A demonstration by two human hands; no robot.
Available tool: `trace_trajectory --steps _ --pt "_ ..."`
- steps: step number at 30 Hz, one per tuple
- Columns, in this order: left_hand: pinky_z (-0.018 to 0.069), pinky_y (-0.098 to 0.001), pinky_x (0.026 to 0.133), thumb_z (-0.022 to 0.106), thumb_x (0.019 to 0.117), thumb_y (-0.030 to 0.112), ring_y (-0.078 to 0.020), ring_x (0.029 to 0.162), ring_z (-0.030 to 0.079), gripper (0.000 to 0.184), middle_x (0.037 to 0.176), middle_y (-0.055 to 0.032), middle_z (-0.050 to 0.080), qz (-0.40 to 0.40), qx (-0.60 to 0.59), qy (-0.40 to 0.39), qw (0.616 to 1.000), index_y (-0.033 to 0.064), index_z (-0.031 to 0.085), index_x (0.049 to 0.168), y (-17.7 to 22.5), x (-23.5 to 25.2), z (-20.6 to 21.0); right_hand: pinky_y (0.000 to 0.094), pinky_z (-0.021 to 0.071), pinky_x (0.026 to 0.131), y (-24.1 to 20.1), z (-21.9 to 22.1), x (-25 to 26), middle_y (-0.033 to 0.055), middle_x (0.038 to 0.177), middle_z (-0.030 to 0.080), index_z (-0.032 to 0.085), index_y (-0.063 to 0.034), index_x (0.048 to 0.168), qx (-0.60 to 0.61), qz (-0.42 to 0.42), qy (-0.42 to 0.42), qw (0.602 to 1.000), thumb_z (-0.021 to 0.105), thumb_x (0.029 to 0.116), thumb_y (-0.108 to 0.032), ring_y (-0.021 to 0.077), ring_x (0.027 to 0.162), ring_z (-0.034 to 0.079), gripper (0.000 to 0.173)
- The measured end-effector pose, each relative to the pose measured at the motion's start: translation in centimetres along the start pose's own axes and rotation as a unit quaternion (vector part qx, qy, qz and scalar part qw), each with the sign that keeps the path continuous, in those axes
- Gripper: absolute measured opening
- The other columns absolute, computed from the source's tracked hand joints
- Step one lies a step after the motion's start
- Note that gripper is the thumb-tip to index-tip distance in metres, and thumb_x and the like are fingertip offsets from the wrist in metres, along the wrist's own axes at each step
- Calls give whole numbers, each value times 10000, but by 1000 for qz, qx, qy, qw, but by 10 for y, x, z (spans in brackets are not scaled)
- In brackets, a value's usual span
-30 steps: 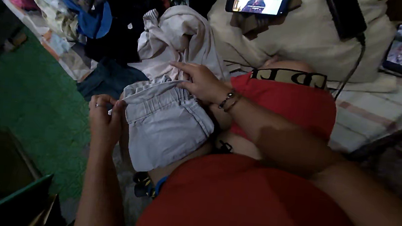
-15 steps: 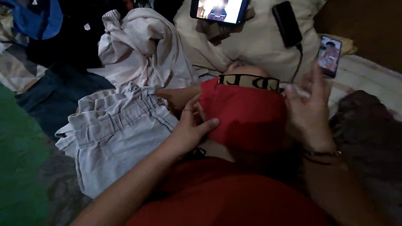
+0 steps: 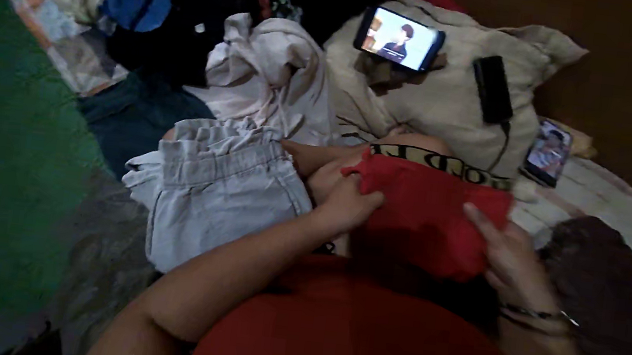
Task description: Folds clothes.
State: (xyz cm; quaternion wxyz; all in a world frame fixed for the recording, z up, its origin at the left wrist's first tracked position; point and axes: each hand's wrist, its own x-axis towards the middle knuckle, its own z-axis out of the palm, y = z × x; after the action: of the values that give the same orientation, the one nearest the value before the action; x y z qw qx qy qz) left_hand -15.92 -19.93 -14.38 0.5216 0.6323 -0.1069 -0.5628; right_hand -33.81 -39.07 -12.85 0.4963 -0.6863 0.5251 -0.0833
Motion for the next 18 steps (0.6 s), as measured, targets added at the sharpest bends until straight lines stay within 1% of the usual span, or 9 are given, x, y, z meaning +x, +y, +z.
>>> trace_trajectory --steps 3,5,7,8,10,12,15,17,18 --pt "566 -397 896 599 1008 130 -192 998 678 417 1133 -164 668 101 1 48 994 17 493 1396 12 -28 -19 183 611 801 -38 0 -20 -139 953 710 515 -125 1238 102 -81 -62 990 470 1086 -230 -36 864 701 190" --pt "596 -334 846 576 987 60 -116 960 685 461 1123 -98 662 214 0 94 972 44 408 1416 12 -59 -39 191 611 823 -55 13 -23 -151 969 736 548 -198 1197 173 -125 -141 967 470 1084 -279 -20 894 711 159" --pt "601 -283 836 574 958 54 -64 994 663 548 1190 -31 622 364 25 161 917 57 343 1456 0 -96 -62 184 608 814 -71 38 -22 -166 968 736 575 -244 1199 172 -155 -186 955 472 1082 -318 -33 891 705 173" --pt "599 -266 873 603 975 94 -41 1045 655 585 1247 25 618 417 50 210 883 112 324 1490 -7 -120 -72 170 602 799 -80 53 -25 -183 956 720 555 -241 1223 146 -175 -193 954 465 1083 -310 -56 880 693 180" --pt "583 -226 915 683 981 231 5 1099 639 661 1315 163 603 452 98 338 820 303 304 1517 -23 -167 -86 127 571 725 -96 83 -38 -221 892 675 576 -241 1195 89 -220 -197 951 524 1053 -342 -107 821 653 182" --pt "547 -255 1000 757 931 293 -4 1198 601 806 1405 194 540 426 118 460 770 365 233 1538 -45 -200 -95 124 574 727 -107 113 -51 -214 920 678 585 -243 1178 92 -271 -283 916 555 1049 -363 -110 839 649 178" --pt "430 -302 1154 742 937 286 -80 1398 454 1034 1629 -45 304 320 151 534 768 146 -17 1625 -93 -207 -109 250 606 843 -100 172 -43 -28 1079 701 547 -106 1334 9 -318 -356 879 606 1029 -362 17 958 686 403" --pt "420 -301 1139 714 943 305 -149 1408 466 1060 1617 -295 272 214 199 553 780 -39 -39 1605 -130 -193 -121 448 522 1043 -79 206 -31 148 1362 623 334 -108 1584 -101 -255 -376 885 620 1015 -414 220 1210 639 706" --pt "452 -286 1086 708 930 317 -145 1343 522 1046 1563 -344 327 176 190 563 785 -59 -1 1601 -141 -185 -128 525 484 1076 -67 216 -26 196 1421 583 225 -133 1634 -143 -219 -380 887 636 999 -452 305 1266 608 821"
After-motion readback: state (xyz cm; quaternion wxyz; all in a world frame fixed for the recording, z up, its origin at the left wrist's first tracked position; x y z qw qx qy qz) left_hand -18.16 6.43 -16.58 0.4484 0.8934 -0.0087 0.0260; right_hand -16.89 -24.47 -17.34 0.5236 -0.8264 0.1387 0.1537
